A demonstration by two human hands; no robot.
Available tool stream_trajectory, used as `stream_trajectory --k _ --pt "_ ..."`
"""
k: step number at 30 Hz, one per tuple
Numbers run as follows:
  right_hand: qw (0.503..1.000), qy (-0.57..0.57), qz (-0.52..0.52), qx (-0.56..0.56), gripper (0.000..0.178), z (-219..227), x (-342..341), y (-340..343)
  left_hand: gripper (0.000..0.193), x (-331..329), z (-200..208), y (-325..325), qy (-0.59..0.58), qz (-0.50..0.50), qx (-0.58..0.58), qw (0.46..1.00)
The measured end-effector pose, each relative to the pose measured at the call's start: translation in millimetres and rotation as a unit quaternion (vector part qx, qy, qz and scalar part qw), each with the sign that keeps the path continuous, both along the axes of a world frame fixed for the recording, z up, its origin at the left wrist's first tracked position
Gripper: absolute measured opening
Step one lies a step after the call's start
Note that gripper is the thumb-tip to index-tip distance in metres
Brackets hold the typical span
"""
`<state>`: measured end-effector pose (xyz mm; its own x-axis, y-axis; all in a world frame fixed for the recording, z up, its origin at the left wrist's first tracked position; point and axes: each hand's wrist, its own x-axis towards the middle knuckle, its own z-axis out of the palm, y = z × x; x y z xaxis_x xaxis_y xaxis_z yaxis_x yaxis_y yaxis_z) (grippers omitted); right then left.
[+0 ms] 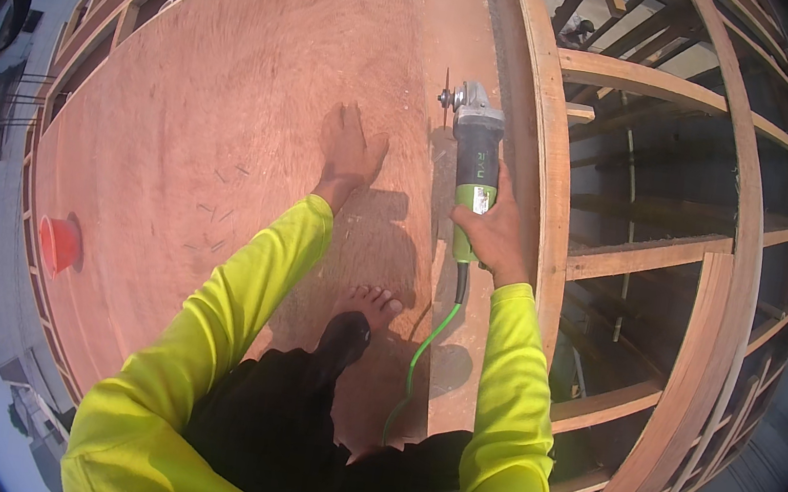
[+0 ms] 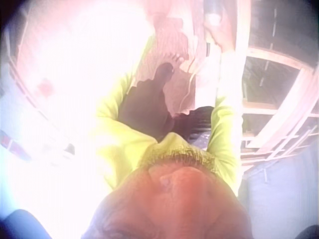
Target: The person uses an angle grinder to cut a large sheet of plywood on a wooden frame, then switches to a hand saw to continue cutting along the same line. The person moves around the sheet to adjust position and tool handling.
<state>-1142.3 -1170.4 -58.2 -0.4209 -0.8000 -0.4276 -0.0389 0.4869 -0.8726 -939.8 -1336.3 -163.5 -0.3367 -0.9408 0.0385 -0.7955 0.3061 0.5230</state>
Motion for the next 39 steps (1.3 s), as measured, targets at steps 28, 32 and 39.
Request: stream_trajectory --k 28,32,39 --pt "0.978 -0.119 0.038 0.167 0.098 51.8 -45.8 -174.9 0.132 -34.9 21.1 -101.7 -0.193 0.102 0.467 0.857" --pt "0.978 -0.101 0.041 0.18 0.097 49.4 -48.1 -191.4 0.13 -31.3 15.6 -95.7 -0.19 0.087 0.452 0.868" --pt "0.981 -0.08 0.057 0.169 0.096 36.0 -63.5 -235.6 0.128 -31.5 13.3 -93.6 -0.201 0.074 0.442 0.871"
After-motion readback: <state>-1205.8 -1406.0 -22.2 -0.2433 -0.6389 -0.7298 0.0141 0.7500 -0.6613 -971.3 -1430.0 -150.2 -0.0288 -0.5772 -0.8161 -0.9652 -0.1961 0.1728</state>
